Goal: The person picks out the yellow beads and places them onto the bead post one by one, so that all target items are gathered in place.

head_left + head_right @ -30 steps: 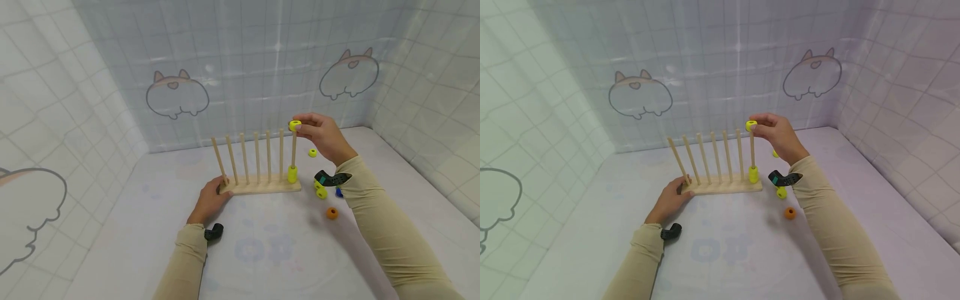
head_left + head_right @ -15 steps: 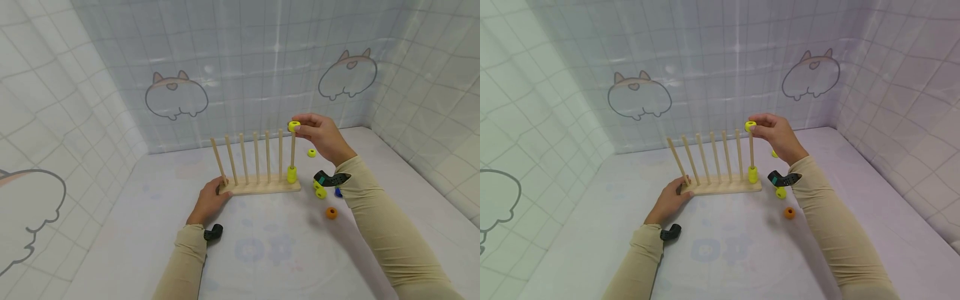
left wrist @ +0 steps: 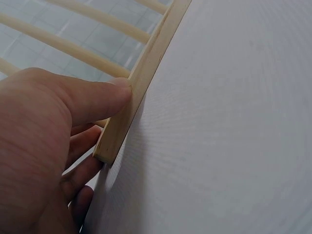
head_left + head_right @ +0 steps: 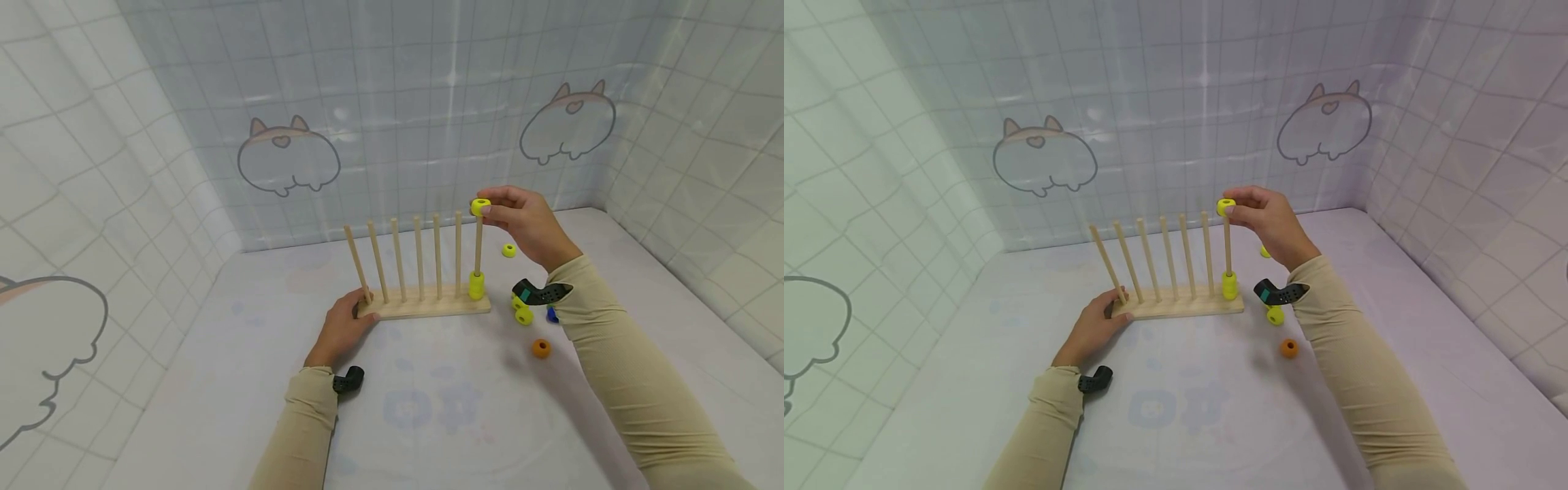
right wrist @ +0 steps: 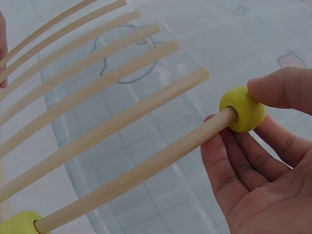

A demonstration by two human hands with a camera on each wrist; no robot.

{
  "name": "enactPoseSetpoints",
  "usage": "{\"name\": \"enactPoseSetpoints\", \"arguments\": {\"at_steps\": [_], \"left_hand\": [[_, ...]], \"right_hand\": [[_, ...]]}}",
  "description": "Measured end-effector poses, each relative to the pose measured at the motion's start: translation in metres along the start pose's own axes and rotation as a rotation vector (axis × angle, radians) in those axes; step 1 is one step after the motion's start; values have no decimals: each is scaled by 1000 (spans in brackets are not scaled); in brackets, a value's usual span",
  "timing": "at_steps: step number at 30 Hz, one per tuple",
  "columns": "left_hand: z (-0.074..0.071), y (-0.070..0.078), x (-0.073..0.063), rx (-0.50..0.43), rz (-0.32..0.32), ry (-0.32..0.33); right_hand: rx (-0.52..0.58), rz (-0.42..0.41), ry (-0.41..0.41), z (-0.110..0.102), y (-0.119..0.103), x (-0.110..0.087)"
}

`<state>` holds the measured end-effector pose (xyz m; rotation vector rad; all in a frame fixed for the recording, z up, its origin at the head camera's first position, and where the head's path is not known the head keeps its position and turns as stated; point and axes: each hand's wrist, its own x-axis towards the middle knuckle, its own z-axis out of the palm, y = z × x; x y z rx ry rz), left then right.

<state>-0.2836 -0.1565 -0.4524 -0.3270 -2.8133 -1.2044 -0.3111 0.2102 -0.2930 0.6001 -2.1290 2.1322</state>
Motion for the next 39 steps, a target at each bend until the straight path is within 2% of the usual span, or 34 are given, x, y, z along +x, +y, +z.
{"name": "enactPoseSetpoints", "arguments": {"at_steps": [14, 39], "left_hand": [[-1, 1, 0, -11, -11, -5], [0, 1, -1, -14, -10, -1]], "right_hand": [[32, -8, -5, 1, -1, -1], [-17, -10, -17, -1, 1, -3]]}}
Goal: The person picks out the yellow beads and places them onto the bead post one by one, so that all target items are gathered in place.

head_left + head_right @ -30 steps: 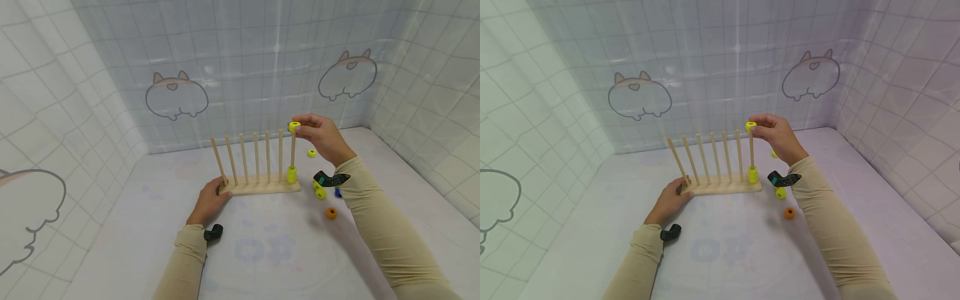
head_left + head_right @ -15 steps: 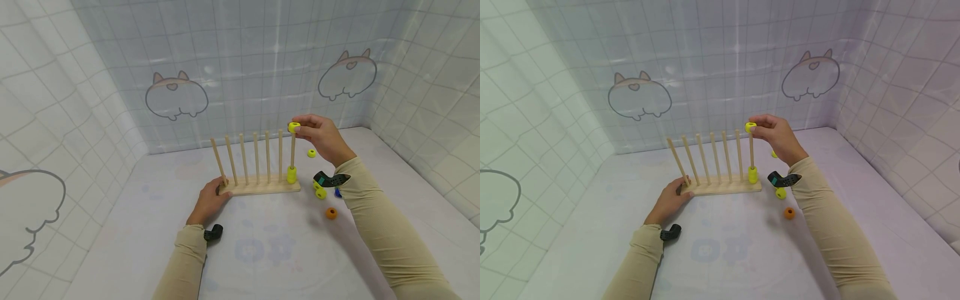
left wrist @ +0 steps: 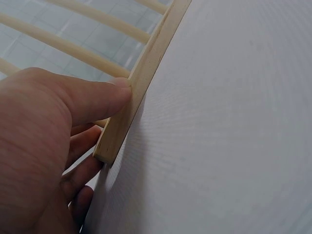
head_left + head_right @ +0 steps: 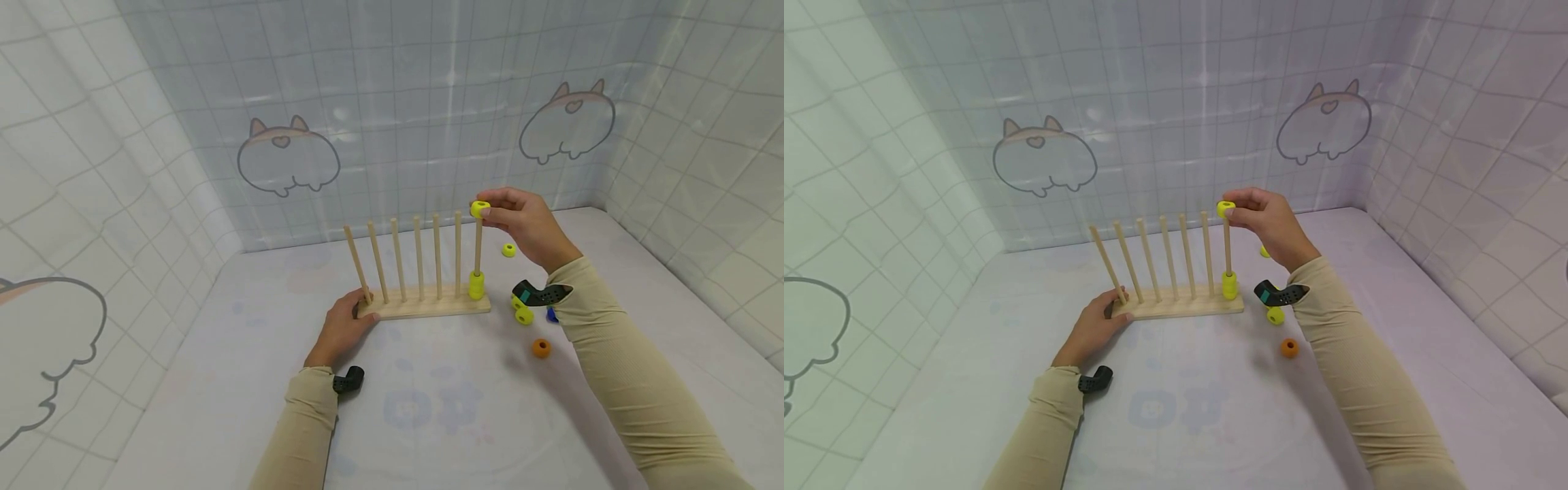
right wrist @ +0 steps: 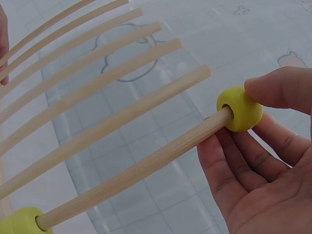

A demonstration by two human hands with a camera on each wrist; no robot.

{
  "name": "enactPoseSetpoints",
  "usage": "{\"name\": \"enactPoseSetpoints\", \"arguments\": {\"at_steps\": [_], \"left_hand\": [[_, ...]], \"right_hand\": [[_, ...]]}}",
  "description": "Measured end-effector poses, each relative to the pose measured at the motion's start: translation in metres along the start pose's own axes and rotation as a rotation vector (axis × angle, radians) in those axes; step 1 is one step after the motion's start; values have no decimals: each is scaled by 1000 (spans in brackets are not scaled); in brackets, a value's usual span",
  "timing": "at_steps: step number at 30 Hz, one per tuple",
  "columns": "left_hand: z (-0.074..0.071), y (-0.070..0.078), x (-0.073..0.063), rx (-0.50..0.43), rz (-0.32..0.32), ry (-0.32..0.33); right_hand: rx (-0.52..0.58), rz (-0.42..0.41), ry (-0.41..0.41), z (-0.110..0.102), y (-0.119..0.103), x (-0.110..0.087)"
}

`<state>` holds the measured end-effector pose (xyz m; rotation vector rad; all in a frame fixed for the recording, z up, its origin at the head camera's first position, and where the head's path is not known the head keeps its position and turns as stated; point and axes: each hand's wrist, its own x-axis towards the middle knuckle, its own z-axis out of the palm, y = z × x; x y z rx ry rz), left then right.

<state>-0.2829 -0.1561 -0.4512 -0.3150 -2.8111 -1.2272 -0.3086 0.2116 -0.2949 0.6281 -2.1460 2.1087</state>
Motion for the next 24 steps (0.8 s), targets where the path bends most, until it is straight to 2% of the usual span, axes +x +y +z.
{"name": "enactPoseSetpoints", "arguments": {"at_steps": [15, 24], "left_hand": [[1, -2, 1, 4, 9, 5], [1, 1, 0, -1, -6, 1]], "right_hand": [[-2, -14, -8, 0, 0, 1], [-7, -25, 5, -3, 2, 0]]}}
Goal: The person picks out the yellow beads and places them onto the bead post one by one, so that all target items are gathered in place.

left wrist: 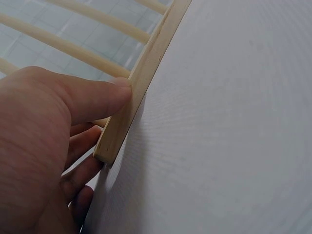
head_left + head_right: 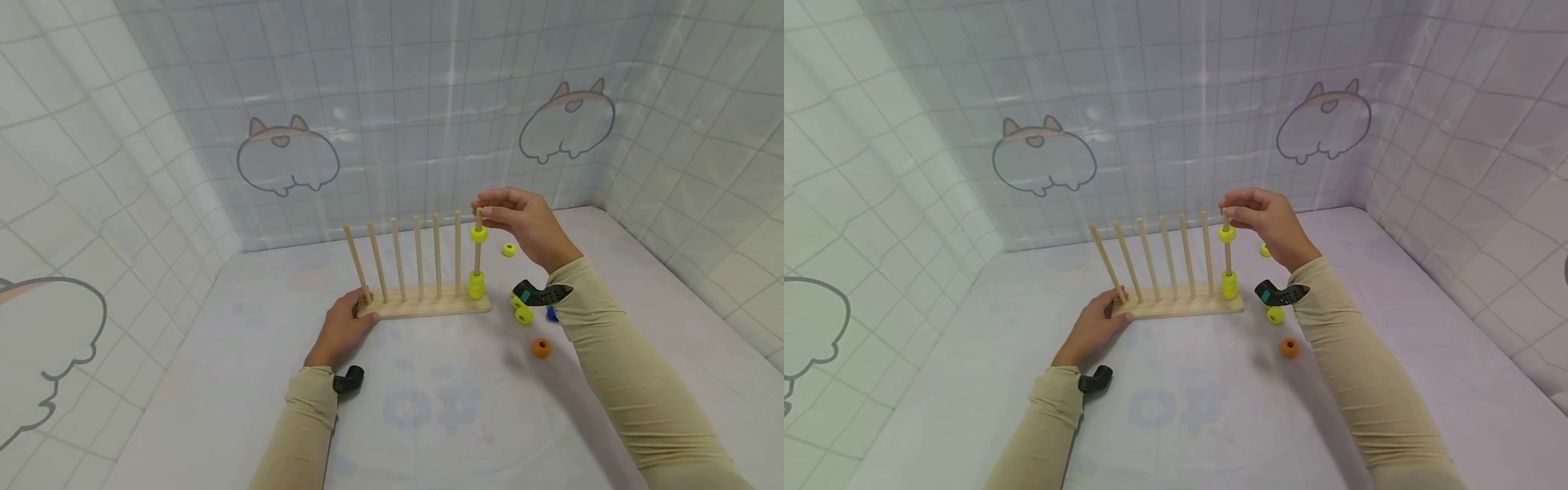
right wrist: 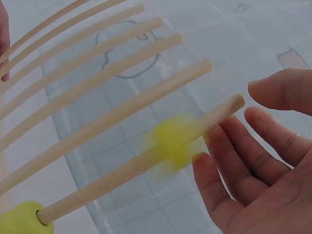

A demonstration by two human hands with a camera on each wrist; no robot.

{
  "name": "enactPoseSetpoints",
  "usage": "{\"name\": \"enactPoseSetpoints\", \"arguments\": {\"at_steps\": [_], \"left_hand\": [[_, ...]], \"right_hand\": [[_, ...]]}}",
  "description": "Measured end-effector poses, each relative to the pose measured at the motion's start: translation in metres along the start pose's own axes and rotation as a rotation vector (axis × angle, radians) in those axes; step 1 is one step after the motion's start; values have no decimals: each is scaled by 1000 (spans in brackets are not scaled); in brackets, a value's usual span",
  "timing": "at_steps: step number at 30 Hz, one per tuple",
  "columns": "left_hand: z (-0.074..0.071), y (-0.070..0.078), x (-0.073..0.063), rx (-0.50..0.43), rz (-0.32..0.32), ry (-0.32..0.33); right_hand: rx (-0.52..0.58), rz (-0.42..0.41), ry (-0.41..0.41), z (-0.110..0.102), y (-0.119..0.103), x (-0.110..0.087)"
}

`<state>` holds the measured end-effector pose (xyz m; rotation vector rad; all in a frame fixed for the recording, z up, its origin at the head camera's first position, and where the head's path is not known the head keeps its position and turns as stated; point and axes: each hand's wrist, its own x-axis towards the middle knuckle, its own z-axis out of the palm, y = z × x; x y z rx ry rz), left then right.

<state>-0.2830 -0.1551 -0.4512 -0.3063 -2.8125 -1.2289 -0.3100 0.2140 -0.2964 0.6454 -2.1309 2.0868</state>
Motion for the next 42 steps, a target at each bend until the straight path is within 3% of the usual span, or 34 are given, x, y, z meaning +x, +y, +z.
{"name": "enactPoseSetpoints", "arguments": {"at_steps": [9, 23, 42], "left_hand": [[0, -1, 0, 0, -3, -1], [0, -2, 3, -5, 9, -6], [-1, -3, 3, -21, 7, -7]], "right_hand": [[-32, 38, 32, -5, 8, -7], [21, 158, 102, -33, 46, -36], [-142, 308, 27, -54, 73, -51]]}}
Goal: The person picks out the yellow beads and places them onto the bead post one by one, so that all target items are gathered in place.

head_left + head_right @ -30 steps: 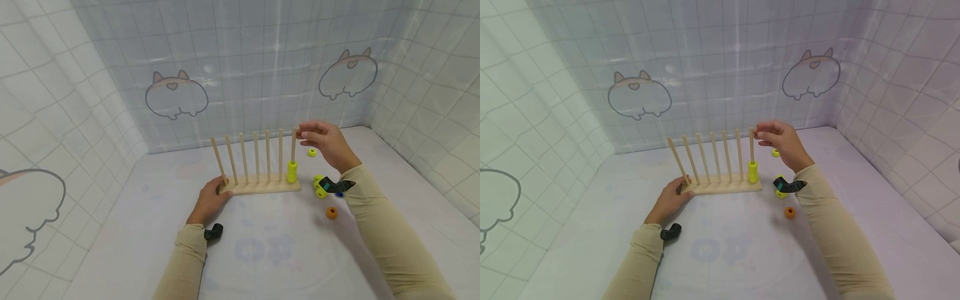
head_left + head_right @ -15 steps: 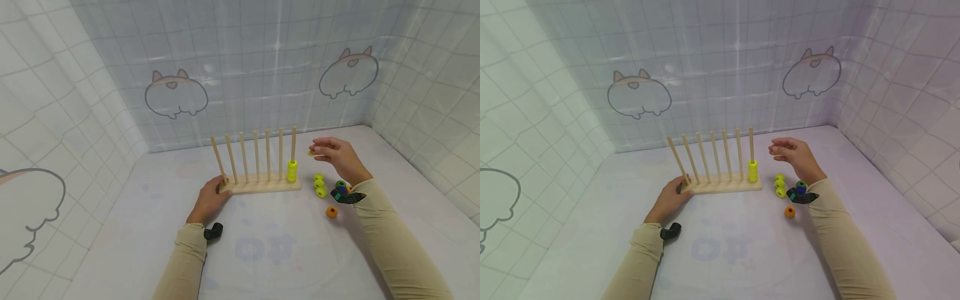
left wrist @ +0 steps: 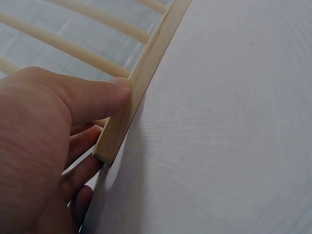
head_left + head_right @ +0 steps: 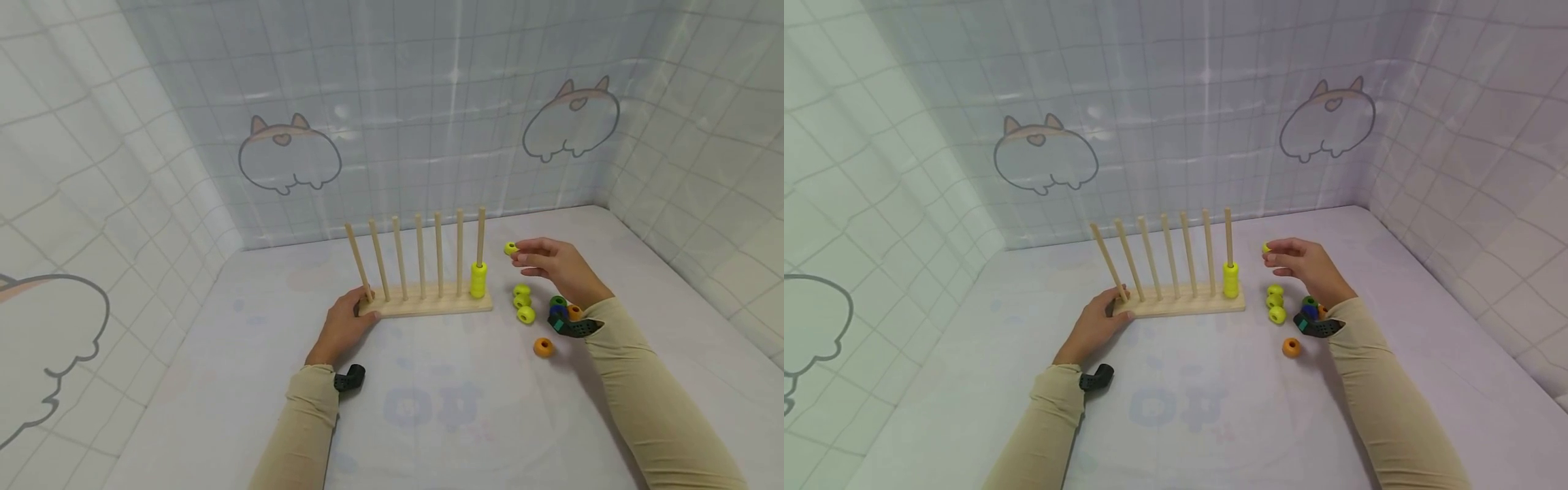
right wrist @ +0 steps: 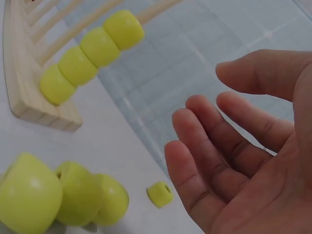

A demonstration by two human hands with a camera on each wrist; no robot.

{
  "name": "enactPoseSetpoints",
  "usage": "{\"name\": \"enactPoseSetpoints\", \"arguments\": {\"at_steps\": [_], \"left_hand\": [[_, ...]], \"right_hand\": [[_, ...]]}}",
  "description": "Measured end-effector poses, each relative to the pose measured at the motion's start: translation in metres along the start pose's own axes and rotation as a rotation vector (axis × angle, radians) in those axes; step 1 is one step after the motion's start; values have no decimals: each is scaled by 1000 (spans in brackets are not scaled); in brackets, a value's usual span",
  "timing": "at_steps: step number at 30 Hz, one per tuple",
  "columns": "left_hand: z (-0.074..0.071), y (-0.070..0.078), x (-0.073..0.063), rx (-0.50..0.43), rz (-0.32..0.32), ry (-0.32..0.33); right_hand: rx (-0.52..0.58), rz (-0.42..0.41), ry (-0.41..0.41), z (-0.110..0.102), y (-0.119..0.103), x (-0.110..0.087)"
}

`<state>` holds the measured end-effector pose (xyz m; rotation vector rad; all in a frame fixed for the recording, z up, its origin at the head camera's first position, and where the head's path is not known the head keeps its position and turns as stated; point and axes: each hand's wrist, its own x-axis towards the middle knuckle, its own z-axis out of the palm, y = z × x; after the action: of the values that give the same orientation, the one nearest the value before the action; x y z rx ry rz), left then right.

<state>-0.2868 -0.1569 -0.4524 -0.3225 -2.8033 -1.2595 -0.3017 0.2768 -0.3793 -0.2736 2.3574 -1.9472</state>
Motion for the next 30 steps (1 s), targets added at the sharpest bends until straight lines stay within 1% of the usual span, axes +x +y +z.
{"name": "enactPoseSetpoints", "arguments": {"at_steps": [4, 12, 17, 22, 26, 30], "left_hand": [[0, 0, 0, 9, 2, 5], [0, 1, 0, 13, -3, 5], [1, 1, 1, 19, -1, 2], [0, 0, 1, 29, -6, -11], [-1, 0, 1, 26, -8, -11], [-1, 1, 2, 25, -7, -13]], "right_hand": [[-47, 24, -15, -3, 5, 1], [-122, 83, -70, -12, 16, 2], [-151, 121, -77, -15, 21, 3], [-184, 166, -119, -18, 26, 3], [-214, 172, -151, -21, 31, 4], [-276, 179, -177, -26, 35, 3]]}}
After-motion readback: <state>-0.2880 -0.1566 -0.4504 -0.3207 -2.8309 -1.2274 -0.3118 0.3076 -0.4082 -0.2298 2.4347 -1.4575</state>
